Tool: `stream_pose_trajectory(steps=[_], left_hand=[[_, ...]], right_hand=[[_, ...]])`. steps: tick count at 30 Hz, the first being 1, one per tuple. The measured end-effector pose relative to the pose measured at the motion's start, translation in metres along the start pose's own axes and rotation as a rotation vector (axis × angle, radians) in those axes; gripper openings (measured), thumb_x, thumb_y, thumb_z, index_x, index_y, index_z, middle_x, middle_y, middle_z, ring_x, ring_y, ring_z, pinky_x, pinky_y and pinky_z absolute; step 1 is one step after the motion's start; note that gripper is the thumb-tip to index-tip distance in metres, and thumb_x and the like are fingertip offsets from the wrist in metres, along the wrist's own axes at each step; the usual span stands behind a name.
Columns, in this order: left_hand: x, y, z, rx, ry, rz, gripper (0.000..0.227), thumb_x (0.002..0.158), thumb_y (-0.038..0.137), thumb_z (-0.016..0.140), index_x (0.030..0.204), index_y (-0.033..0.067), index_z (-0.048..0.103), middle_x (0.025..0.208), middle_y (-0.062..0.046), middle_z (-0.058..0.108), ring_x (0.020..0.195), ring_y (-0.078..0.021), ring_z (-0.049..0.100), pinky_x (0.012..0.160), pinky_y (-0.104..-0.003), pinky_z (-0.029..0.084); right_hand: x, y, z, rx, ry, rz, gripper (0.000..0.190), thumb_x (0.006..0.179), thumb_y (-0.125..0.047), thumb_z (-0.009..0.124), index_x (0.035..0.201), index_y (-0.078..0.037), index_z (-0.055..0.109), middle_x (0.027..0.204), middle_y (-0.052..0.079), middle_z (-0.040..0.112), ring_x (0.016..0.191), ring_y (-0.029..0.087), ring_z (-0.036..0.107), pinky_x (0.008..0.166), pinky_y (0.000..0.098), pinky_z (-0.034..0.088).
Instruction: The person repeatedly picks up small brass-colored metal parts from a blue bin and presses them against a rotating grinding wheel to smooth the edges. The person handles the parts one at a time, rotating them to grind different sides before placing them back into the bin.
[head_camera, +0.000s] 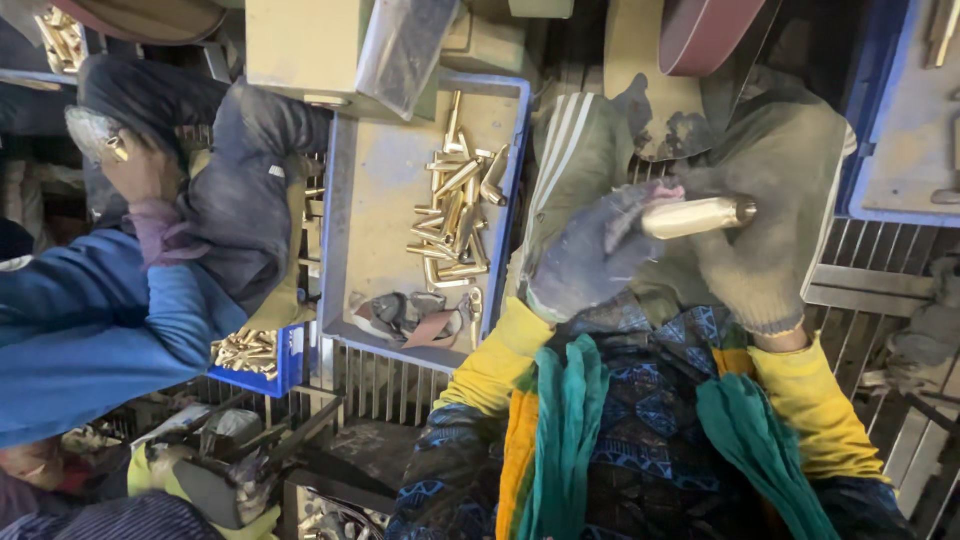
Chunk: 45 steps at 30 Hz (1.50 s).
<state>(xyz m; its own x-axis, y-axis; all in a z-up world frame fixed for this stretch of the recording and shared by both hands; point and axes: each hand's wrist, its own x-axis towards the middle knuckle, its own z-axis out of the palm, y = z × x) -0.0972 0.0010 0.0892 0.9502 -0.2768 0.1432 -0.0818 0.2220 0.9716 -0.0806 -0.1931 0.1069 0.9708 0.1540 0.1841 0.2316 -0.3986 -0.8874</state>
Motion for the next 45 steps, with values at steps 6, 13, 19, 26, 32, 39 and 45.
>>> stream_pose_trajectory(steps=[6,13,19,26,32,39,45], left_hand=[[0.018,-0.017,0.007,0.737,0.045,0.305,0.066,0.093,0.021,0.081,0.149,0.0151,0.047,0.104,-0.005,0.061,0.092,-0.0228,0.061,0.092,-0.037,0.052],[0.087,-0.097,-0.018,0.64,-0.112,0.106,0.056,0.097,0.03,0.069,0.145,0.0073,0.053,0.109,-0.007,0.069,0.091,-0.0231,0.063,0.087,-0.039,0.053],[0.127,-0.141,-0.028,0.467,0.026,-0.541,0.038,0.101,0.034,0.06,0.13,0.0106,0.066,0.113,-0.013,0.077,0.1,-0.0274,0.074,0.091,-0.039,0.057],[0.129,-0.141,-0.033,0.516,0.011,-0.794,0.035,0.103,0.037,0.064,0.12,0.007,0.072,0.109,-0.014,0.075,0.099,-0.0275,0.067,0.088,-0.038,0.052],[0.141,-0.151,-0.039,0.456,0.035,-0.826,0.034,0.103,0.032,0.064,0.122,0.0052,0.073,0.108,-0.012,0.074,0.095,-0.0254,0.063,0.085,-0.039,0.049],[0.134,-0.166,-0.046,0.392,0.053,-0.888,0.033,0.104,0.027,0.064,0.124,0.0032,0.073,0.107,-0.01,0.074,0.091,-0.023,0.059,0.081,-0.039,0.047],[0.125,-0.162,-0.036,0.099,0.094,-0.866,0.032,0.104,0.023,0.064,0.126,0.0015,0.074,0.106,-0.008,0.073,0.088,-0.021,0.055,0.079,-0.04,0.045]], right_hand=[[0.003,0.011,-0.005,-0.165,-0.179,0.347,0.046,0.077,-0.006,0.082,0.118,0.004,0.064,0.105,0.015,0.07,0.094,0.023,0.07,0.08,0.0345,0.055],[0.044,0.049,0.002,0.304,-0.307,0.641,0.032,0.093,-0.012,0.066,0.121,0.001,0.059,0.084,0.009,0.07,0.068,0.016,0.068,0.06,0.0279,0.056],[0.081,0.081,0.021,0.297,-0.329,0.825,0.024,0.098,-0.016,0.062,0.118,-0.002,0.061,0.074,0.006,0.066,0.059,0.015,0.062,0.051,0.029,0.051],[0.077,0.089,0.02,0.49,-0.348,0.903,0.021,0.099,-0.017,0.062,0.112,-0.001,0.064,0.069,0.004,0.061,0.053,0.013,0.056,0.051,0.0276,0.048],[0.089,0.113,0.029,0.638,-0.324,1.032,0.022,0.1,-0.021,0.067,0.109,-0.001,0.065,0.07,0.006,0.061,0.053,0.015,0.056,0.05,0.029,0.047],[0.113,0.132,0.041,0.785,-0.244,1.162,0.018,0.097,-0.02,0.07,0.106,-0.007,0.064,0.077,0.003,0.066,0.057,0.009,0.055,0.047,0.0256,0.044],[0.111,0.101,0.032,0.587,-0.303,1.081,0.016,0.096,-0.021,0.068,0.101,-0.006,0.068,0.078,0.008,0.066,0.057,0.012,0.057,0.049,0.0281,0.046]])
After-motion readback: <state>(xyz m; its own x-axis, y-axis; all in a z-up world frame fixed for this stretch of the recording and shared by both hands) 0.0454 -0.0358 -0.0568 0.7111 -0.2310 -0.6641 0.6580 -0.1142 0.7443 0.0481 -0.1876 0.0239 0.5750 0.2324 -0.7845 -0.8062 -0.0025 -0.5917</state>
